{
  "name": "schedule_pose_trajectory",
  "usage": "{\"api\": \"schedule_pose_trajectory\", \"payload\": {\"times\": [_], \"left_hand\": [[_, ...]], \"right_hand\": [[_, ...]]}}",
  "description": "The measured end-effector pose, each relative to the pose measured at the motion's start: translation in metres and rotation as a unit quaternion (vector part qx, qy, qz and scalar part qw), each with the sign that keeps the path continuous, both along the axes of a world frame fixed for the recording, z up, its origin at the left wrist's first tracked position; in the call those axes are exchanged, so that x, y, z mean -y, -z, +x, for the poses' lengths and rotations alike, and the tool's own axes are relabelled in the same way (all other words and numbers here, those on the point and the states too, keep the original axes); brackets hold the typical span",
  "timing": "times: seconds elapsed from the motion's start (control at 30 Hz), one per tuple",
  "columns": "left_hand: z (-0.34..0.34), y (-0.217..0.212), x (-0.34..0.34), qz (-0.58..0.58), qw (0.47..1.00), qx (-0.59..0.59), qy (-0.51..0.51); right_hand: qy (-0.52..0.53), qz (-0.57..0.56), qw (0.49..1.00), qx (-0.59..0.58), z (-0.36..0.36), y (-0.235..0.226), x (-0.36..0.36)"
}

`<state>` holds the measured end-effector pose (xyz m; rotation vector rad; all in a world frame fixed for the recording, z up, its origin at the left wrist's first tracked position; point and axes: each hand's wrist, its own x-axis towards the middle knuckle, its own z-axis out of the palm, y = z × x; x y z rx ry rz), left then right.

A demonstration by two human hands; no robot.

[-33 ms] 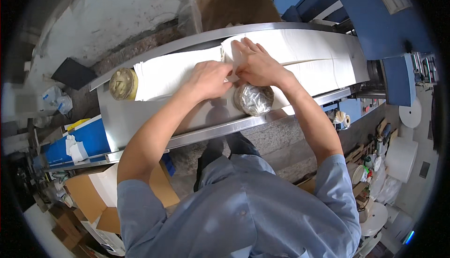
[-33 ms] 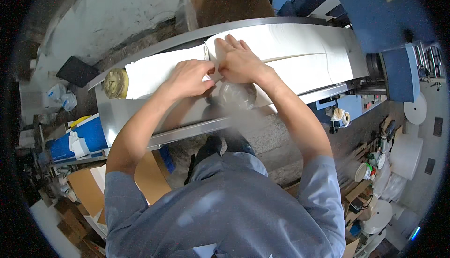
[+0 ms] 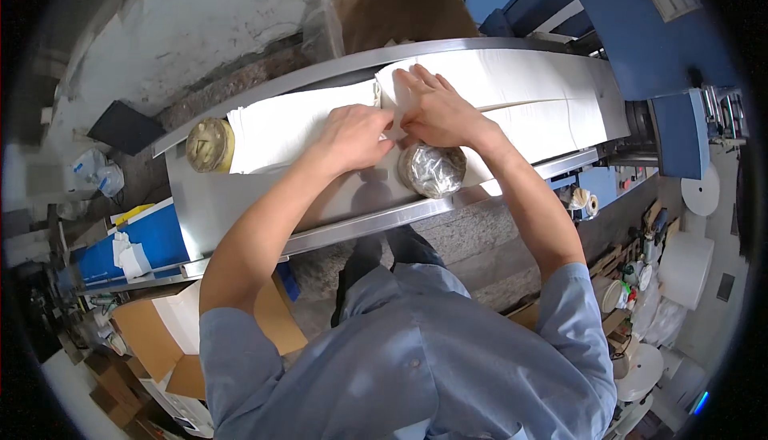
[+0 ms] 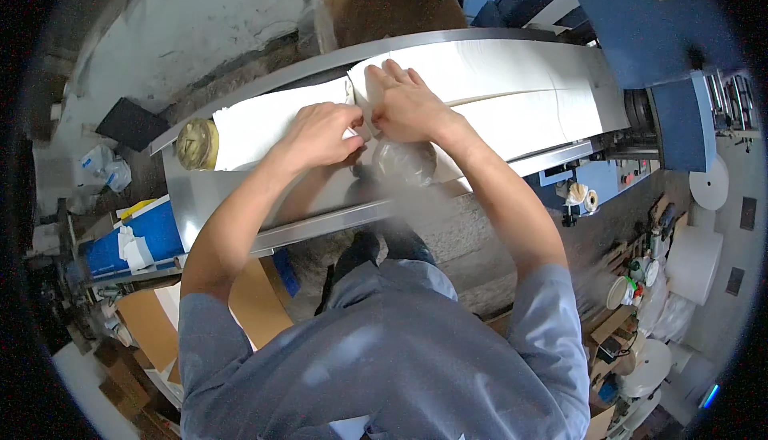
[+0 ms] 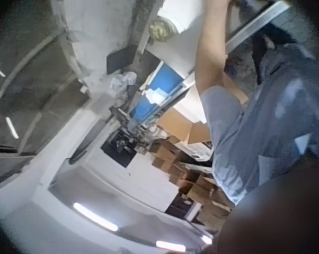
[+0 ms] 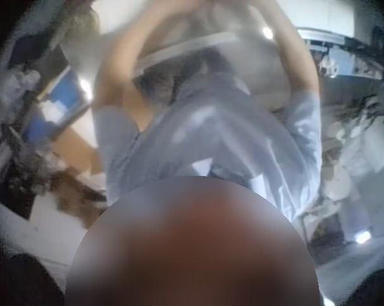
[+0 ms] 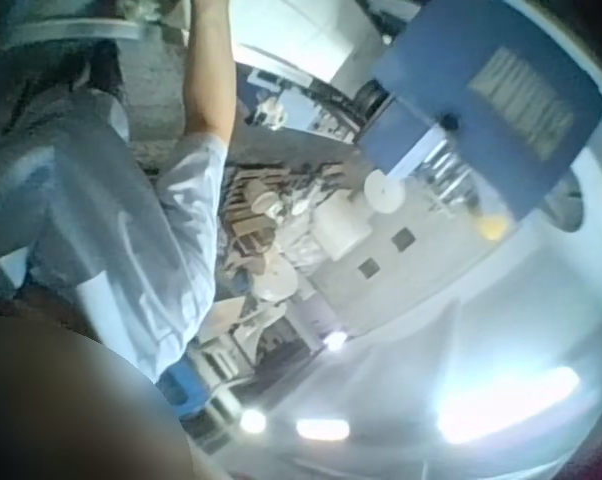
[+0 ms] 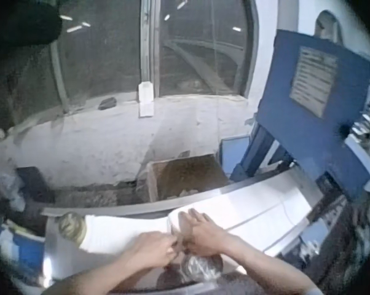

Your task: Collecting stacks of paper napkins from a production machine and packing them neatly into a cardboard box.

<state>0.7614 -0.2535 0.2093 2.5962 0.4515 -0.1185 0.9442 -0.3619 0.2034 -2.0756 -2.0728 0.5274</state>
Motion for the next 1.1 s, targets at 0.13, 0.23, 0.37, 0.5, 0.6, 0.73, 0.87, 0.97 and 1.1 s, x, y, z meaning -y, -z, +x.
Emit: {"api": "schedule_pose_trajectory", "payload": {"times": [0.13,0.23,0.37,0.5,0.6,0.73,0.87,0.97,1.1], "left_hand": [[-0.005,-0.002,0.003,0.023,1.000,-0.004,-0.010],[-0.004,-0.005,0.005,0.053,0.998,-0.040,-0.012],[0.001,0.001,0.009,0.172,0.975,0.096,0.101],[0.008,0.002,-0.001,0.209,0.952,0.152,0.164],[0.010,0.005,-0.002,0.232,0.953,0.105,0.162],[0.007,0.001,0.003,0.294,0.945,0.011,0.145],[-0.008,0.009,-0.008,0.311,0.943,0.011,0.120],[-0.016,0.007,-0.011,0.319,0.939,-0.015,0.131],[-0.014,0.002,-0.006,0.320,0.935,-0.059,0.142]], "right_hand": [[-0.002,0.010,1.000,0.011,0.000,0.006,0.001],[0.006,0.011,1.000,0.004,-0.004,0.004,0.002],[0.017,0.046,0.999,-0.006,-0.003,0.015,0.001],[0.026,0.036,0.999,-0.018,-0.004,0.009,0.003],[0.021,0.036,0.999,-0.021,-0.006,0.007,0.002],[0.014,0.019,1.000,-0.015,-0.006,0.002,0.002],[0.022,0.040,0.999,-0.008,-0.007,0.010,0.004],[0.041,0.031,0.999,-0.015,-0.011,0.011,0.002],[0.041,0.034,0.998,-0.023,-0.007,0.012,0.005]]}}
